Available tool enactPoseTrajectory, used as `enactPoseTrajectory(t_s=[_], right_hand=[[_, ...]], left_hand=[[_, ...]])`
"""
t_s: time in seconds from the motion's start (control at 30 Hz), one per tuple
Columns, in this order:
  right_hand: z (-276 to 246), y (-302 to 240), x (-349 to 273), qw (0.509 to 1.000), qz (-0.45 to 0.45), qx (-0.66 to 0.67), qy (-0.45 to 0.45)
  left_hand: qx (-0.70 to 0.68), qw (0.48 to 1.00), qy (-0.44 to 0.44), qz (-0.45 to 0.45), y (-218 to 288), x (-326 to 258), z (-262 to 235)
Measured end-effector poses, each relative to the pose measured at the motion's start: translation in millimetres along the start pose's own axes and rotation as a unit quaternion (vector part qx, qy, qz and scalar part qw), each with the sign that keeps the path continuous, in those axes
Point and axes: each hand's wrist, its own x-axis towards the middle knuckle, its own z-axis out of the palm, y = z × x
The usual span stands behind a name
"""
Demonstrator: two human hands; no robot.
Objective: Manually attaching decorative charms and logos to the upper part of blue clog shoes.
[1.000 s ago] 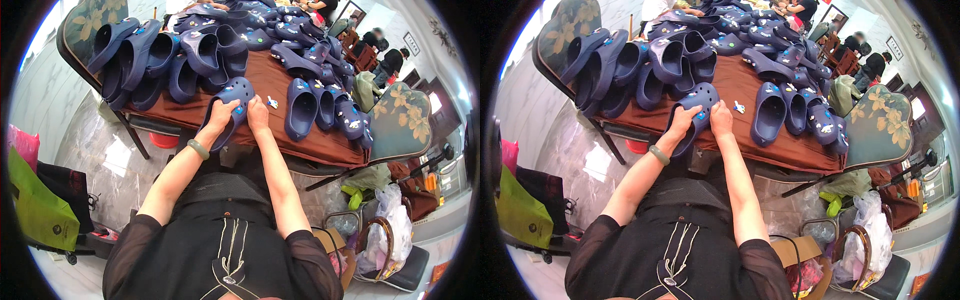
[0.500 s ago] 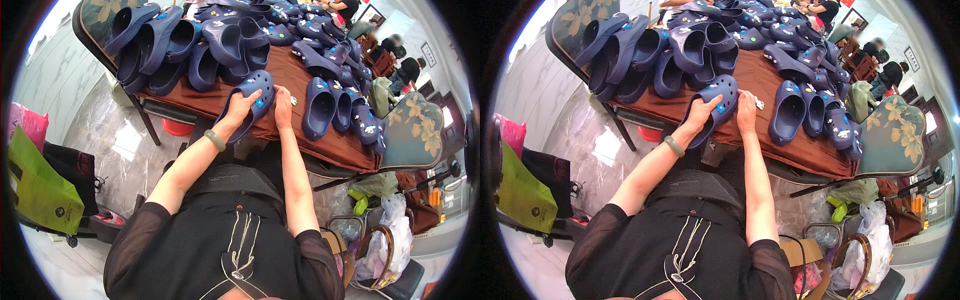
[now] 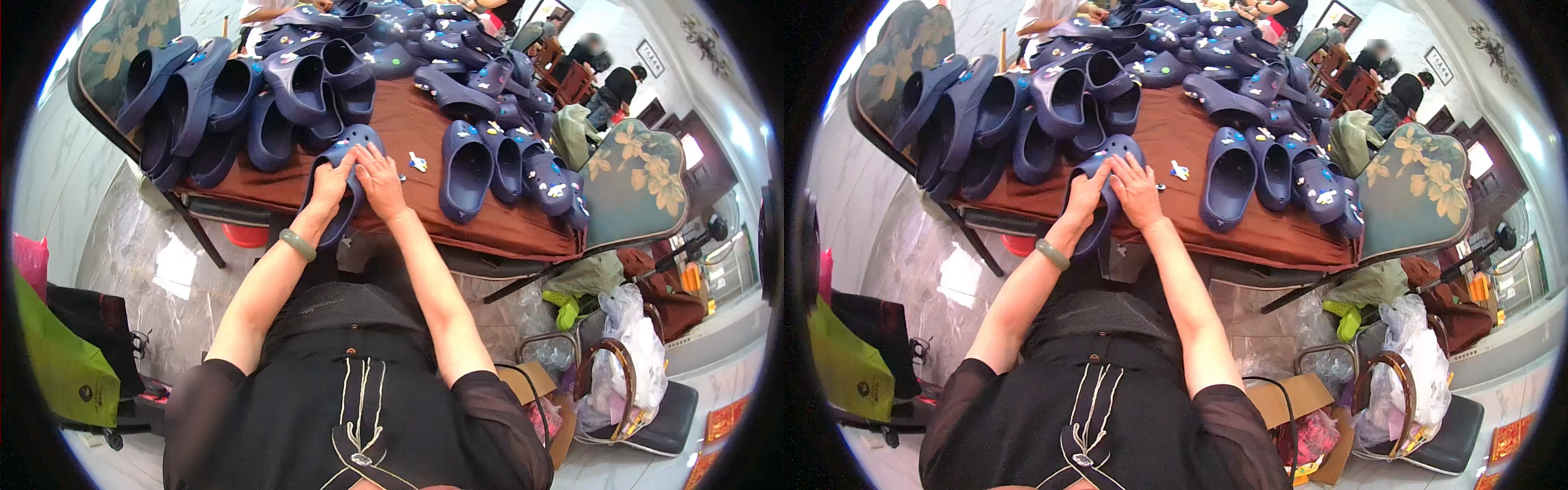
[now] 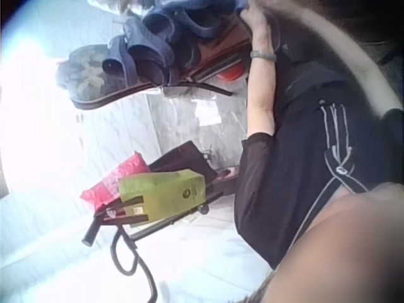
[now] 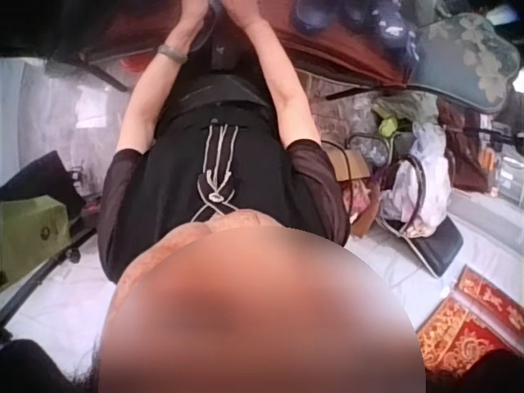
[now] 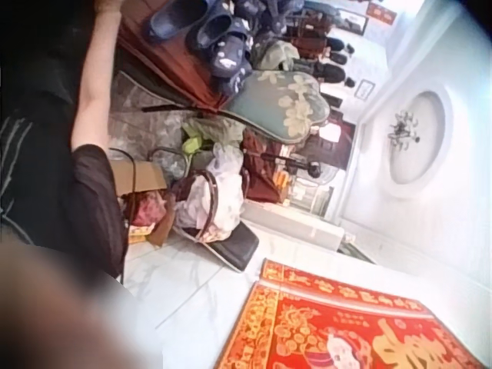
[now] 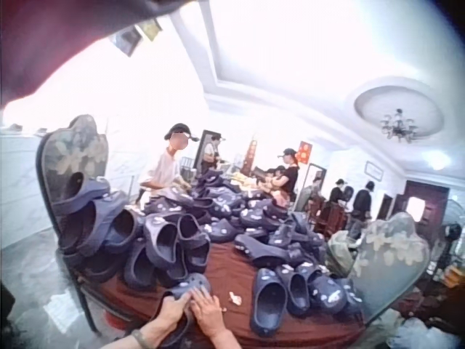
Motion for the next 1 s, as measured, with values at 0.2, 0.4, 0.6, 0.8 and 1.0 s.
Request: enactPoseTrajectory(t_s=[0.2,0.4,0.6,0.8,1.0], right_hand=[[-4,2,8,0.993,0.055,0.06,0.082],[1,25,4,0.957,0.197,0.064,0.203],[-14,44,1,0.937,0.284,-0.182,0.087],[-32,79,-4,0.954,0.188,-0.17,0.162],[-54,22,45,0.994,0.044,0.067,-0.079]], left_hand=[[0.022,1.0,0.0,0.016,-6,7,3],[0.038,0.998,-0.024,0.037,-6,-3,5],[0.105,0.985,-0.135,-0.029,20,0,-16],[0.16,0.965,-0.182,-0.1,34,-3,-13],[0.106,0.968,-0.229,-0.01,20,-2,-23]])
